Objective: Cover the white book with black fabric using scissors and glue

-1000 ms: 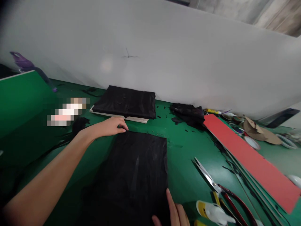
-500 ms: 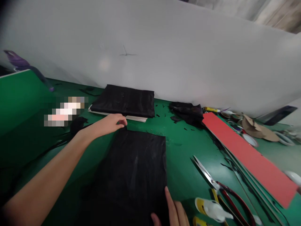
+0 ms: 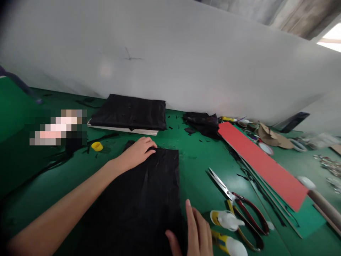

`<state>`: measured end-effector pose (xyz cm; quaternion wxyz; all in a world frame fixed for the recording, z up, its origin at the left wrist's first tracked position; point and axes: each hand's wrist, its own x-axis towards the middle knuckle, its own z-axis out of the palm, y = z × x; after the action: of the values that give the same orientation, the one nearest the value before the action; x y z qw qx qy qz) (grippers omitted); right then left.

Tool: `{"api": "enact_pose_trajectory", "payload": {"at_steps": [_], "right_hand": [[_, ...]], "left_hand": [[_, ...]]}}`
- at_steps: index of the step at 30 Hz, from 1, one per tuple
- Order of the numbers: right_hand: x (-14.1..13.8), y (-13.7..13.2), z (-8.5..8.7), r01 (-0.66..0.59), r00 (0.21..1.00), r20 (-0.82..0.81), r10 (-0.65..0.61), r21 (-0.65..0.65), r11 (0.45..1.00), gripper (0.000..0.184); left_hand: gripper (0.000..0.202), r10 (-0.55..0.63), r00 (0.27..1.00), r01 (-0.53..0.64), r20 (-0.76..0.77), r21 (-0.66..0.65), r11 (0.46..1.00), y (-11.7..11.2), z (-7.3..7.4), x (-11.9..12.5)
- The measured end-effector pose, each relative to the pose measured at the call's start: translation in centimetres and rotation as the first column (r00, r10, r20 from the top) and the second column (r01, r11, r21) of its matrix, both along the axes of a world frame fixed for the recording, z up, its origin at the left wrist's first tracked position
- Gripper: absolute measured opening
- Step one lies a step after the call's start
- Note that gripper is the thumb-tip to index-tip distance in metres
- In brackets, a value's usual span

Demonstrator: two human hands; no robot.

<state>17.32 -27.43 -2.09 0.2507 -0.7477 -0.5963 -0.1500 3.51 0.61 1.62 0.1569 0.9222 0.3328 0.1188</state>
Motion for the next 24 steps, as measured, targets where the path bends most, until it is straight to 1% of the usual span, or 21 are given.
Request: {"api": "enact_pose_trajectory", "payload": {"at_steps": [3, 5, 7, 9, 12, 14, 17, 20, 22, 24], "right_hand": [[-0.1, 1.1, 2.1, -0.090, 0.996, -0.005, 0.090, 0.017, 0.996, 0.062], [-0.4, 2.0, 2.6, -0.177, 0.984, 0.027, 0.177, -0.015, 0.984, 0.062], [-0.9, 2.6, 2.1, -0.222, 0.971, 0.074, 0.228, -0.082, 0.972, 0.064], [-1.3, 2.9, 1.0, -0.210, 0.969, 0.100, 0.227, -0.157, 0.965, 0.065], [-1.5, 2.8, -0.2, -0.172, 0.976, 0.089, 0.197, -0.232, 0.957, 0.064], [-1.5, 2.6, 0.0, -0.150, 0.981, 0.080, 0.174, -0.244, 0.958, 0.063], [-1.7, 1.7, 1.2, -0.121, 0.982, 0.117, 0.148, -0.214, 0.969, 0.063], [-2.7, 0.0, 2.0, -0.188, 0.962, 0.163, 0.218, -0.181, 0.965, 0.065], [-3.6, -1.1, 1.7, -0.253, 0.942, 0.179, 0.283, -0.174, 0.952, 0.070], [-4.4, -1.9, 1.0, -0.280, 0.927, 0.198, 0.319, -0.201, 0.939, 0.077]], "left_hand": [[0.027, -0.018, 1.000, 0.018, -0.010, 0.060, 0.998, -0.6, -0.1, 0.5], [0.035, -0.055, 0.998, 0.057, -0.016, 0.124, 0.991, -1.5, -0.2, 1.1], [0.041, -0.111, 0.993, 0.116, -0.036, 0.199, 0.973, -2.7, -0.6, 1.8], [0.046, -0.160, 0.985, 0.172, -0.072, 0.240, 0.955, -3.6, -1.2, 2.4], [0.055, -0.189, 0.975, 0.211, -0.117, 0.221, 0.952, -4.2, -2.1, 2.9], [0.057, -0.193, 0.972, 0.219, -0.135, 0.213, 0.952, -4.2, -2.4, 2.9], [0.057, -0.181, 0.969, 0.215, -0.169, 0.212, 0.953, -4.0, -2.4, 2.9], [0.055, -0.167, 0.963, 0.212, -0.211, 0.217, 0.953, -3.9, -2.4, 3.0], [0.055, -0.167, 0.959, 0.219, -0.229, 0.225, 0.949, -3.9, -2.2, 3.1], [0.054, -0.168, 0.957, 0.224, -0.235, 0.239, 0.945, -4.0, -1.9, 3.2]]}}
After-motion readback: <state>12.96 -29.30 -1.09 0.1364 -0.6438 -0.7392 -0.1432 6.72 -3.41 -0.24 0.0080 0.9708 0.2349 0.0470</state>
